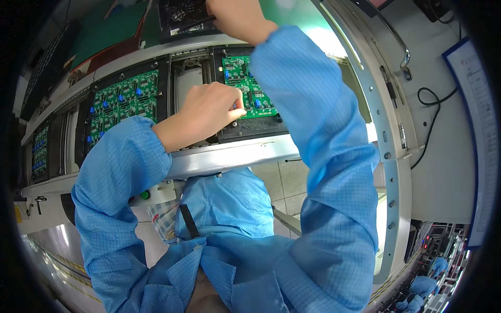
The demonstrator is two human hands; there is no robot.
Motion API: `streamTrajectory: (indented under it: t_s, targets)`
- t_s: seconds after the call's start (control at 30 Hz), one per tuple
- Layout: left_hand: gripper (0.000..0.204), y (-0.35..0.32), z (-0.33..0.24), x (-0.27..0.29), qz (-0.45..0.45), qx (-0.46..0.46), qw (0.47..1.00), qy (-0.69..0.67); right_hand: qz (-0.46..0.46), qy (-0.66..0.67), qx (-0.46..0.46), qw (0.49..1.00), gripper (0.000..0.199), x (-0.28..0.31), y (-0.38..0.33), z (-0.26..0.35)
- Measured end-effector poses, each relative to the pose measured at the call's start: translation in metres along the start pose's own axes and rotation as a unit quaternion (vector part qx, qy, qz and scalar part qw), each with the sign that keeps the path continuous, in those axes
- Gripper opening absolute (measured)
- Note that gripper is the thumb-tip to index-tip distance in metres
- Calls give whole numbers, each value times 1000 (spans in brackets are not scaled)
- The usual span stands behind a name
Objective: Inspecting and testing printed circuit boards on an assembly line using a stylus tool.
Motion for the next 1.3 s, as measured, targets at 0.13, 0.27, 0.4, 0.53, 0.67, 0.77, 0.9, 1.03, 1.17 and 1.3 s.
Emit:
streamTrajectory:
  t_s: [0.13, 0.27, 0.4, 0.53, 0.67, 0.77, 0.9, 1.03, 1.17, 1.3]
  targets:
    - [19, -3, 2, 2, -3, 0, 1000, 11, 29, 97, -21, 995, 15, 25, -53, 9]
    - [20, -3, 1, 5, -29, -17, 999, 16, 44, 184, -84, 978, 21, 48, -106, 6]
    - [19, -2, 3, 2, -6, -10, 1000, -5, 136, 303, -156, 930, 25, 51, -152, 2]
    - [19, -2, 1, 4, 7, -20, 1000, 17, 218, 297, -178, 913, 23, 37, -183, 6]
    - [19, -1, -1, 5, 16, -26, 999, 21, 222, 278, -194, 914, 25, 28, -195, 4]
    - [19, 0, -2, 4, 21, -25, 999, 23, 223, 263, -194, 918, 25, 26, -198, 3]
    - [20, 1, 0, 1, 28, -18, 999, 31, 220, 251, -184, 924, 25, 28, -197, 5]
    - [20, -2, 2, 4, 16, -23, 999, 20, 231, 244, -177, 925, 25, 28, -193, 10]
    - [20, -14, 6, 11, 4, -6, 1000, 23, 235, 239, -151, 930, 25, 27, -184, 19]
    - [20, -27, 8, 15, -8, 7, 1000, 26, 233, 240, -131, 933, 24, 27, -179, 30]
Point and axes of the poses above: each hand's wrist, its own y-axis towards the middle knuckle, its own x-axis out of the back of the hand, z = x × y, the point moved 7 cm from there along y, towards the middle knuckle, and after that the axes turned 9 degrees about y, right-handed, at the moved point
